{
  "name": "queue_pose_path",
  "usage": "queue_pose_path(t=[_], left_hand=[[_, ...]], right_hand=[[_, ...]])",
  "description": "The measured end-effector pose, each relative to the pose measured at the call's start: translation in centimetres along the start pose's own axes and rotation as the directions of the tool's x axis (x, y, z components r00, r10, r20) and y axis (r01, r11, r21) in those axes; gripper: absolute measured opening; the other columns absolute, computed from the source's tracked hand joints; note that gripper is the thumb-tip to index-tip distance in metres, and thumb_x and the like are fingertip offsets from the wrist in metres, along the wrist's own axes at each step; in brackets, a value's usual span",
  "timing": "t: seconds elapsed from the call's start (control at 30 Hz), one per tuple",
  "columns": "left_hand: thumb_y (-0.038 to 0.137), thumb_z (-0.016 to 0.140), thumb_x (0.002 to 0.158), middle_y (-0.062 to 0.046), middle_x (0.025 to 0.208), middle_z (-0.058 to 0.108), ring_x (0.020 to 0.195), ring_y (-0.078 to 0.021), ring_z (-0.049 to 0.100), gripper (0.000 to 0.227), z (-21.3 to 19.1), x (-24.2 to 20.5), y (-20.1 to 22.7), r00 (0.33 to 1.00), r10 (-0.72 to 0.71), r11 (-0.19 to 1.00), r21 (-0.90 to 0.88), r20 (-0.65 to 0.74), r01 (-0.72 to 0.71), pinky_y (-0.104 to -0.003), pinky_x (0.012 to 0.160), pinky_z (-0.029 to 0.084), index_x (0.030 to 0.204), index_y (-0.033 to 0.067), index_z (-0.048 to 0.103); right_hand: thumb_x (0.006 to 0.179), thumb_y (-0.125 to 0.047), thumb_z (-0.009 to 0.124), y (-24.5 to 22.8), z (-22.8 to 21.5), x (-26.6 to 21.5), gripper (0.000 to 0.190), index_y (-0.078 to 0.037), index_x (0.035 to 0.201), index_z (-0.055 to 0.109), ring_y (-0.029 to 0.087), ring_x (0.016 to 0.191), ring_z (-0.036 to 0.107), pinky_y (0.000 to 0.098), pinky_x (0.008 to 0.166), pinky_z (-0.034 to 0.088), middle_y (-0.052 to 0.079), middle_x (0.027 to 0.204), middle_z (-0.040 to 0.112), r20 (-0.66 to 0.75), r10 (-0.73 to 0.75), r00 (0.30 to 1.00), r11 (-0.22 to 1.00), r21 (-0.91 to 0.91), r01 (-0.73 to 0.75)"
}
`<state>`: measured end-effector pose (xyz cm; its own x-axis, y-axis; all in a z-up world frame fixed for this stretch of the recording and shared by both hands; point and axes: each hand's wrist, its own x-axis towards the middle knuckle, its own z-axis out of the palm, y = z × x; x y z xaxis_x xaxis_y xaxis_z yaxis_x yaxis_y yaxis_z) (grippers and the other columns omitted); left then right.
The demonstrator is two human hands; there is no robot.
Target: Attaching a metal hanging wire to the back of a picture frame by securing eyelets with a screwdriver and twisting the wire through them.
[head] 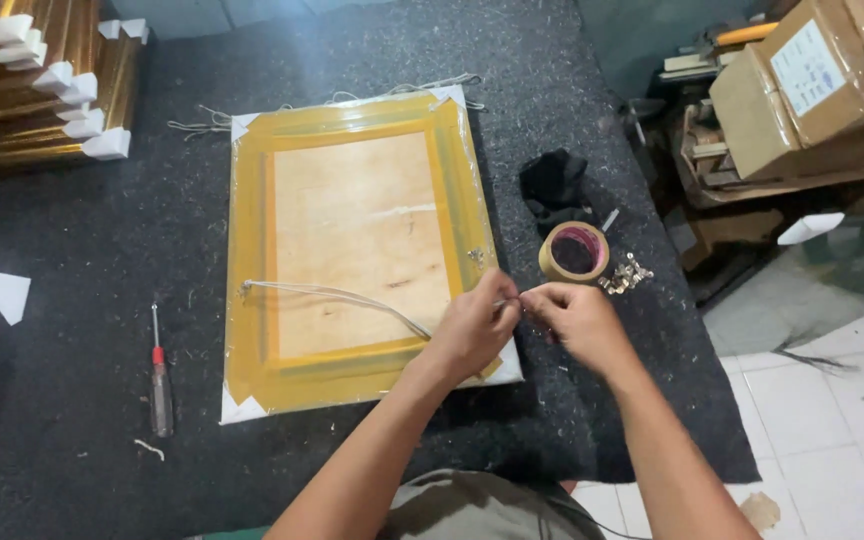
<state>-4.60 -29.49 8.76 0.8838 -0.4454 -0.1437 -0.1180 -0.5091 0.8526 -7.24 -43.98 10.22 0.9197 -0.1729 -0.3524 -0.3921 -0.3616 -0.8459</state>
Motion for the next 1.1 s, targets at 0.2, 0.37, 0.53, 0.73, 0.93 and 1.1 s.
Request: queue_pose_path(t=[0.2, 0.37, 0.53, 0.73, 0.93, 1.1], left_hand=[[0.022, 0.053, 0.082, -0.014, 0.069, 0.062, 0.075, -0.0354, 0.062, 0.006, -1.5, 0.8, -4.6, 0.99, 0.037, 0.985, 0.174, -0.139, -0.012, -0.044, 0.068, 0.049, 0.088, 0.0201, 0.05], [0.024, 0.051, 0.083, -0.016, 0.066, 0.061, 0.071, -0.0358, 0.061, 0.008, -2.4, 2.4, -4.3, 0.944, -0.025, 0.994, 0.091, -0.328, 0.058, -0.044, 0.065, 0.048, 0.083, 0.0167, 0.055], [0.016, 0.06, 0.076, -0.008, 0.076, 0.055, 0.067, -0.0258, 0.058, 0.003, -1.8, 4.6, -5.7, 0.77, 0.132, 0.986, 0.161, -0.624, -0.039, -0.036, 0.06, 0.049, 0.078, 0.0144, 0.058], [0.017, 0.062, 0.075, -0.002, 0.072, 0.049, 0.061, -0.0179, 0.055, 0.003, -1.5, 5.4, -7.3, 0.69, 0.15, 0.988, 0.141, -0.708, -0.07, -0.029, 0.057, 0.048, 0.076, 0.0153, 0.059], [0.018, 0.062, 0.075, -0.003, 0.072, 0.051, 0.062, -0.0186, 0.056, 0.005, -1.7, 5.0, -7.2, 0.702, 0.117, 0.993, 0.098, -0.702, -0.068, -0.03, 0.057, 0.048, 0.075, 0.0142, 0.059], [0.028, 0.039, 0.088, -0.001, 0.068, 0.062, 0.068, -0.0262, 0.064, 0.013, -2.7, 4.6, -5.4, 0.846, -0.125, 0.992, -0.055, -0.519, 0.112, -0.04, 0.066, 0.047, 0.087, 0.0157, 0.045]], right_hand=[[0.082, -0.038, 0.054, 0.1, 2.9, 4.4, 0.034, -0.01, 0.066, 0.065, 0.016, 0.042, 0.056, 0.027, 0.046, 0.044, 0.006, 0.05, 0.059, 0.043, 0.015, 0.999, 0.996, -0.093, -0.011], [0.081, -0.038, 0.056, 0.2, 4.2, 6.1, 0.024, -0.017, 0.076, 0.066, 0.02, 0.059, 0.061, 0.0334, 0.059, 0.049, 0.006, 0.06, 0.061, -0.045, -0.115, 0.992, 0.984, -0.139, 0.107], [0.077, -0.037, 0.06, 1.0, 5.0, 8.8, 0.018, -0.026, 0.091, 0.062, 0.021, 0.082, 0.061, 0.0368, 0.073, 0.051, 0.001, 0.077, 0.06, -0.047, -0.36, 0.932, 0.832, -0.468, 0.298], [0.073, -0.035, 0.057, -1.9, 4.6, 9.8, 0.015, -0.024, 0.082, 0.064, 0.028, 0.072, 0.063, 0.04, 0.066, 0.054, 0.002, 0.077, 0.059, 0.111, -0.418, 0.902, 0.599, -0.713, 0.365], [0.074, -0.031, 0.054, -1.6, 4.6, 9.9, 0.015, -0.018, 0.075, 0.061, 0.033, 0.065, 0.062, 0.0434, 0.059, 0.053, 0.007, 0.074, 0.057, 0.211, -0.541, 0.814, 0.447, -0.748, 0.491], [0.071, -0.022, 0.054, -0.4, 3.3, 12.2, 0.019, -0.027, 0.087, 0.065, 0.018, 0.082, 0.063, 0.034, 0.073, 0.052, -0.007, 0.078, 0.066, 0.078, -0.286, 0.955, 0.847, -0.446, 0.29]])
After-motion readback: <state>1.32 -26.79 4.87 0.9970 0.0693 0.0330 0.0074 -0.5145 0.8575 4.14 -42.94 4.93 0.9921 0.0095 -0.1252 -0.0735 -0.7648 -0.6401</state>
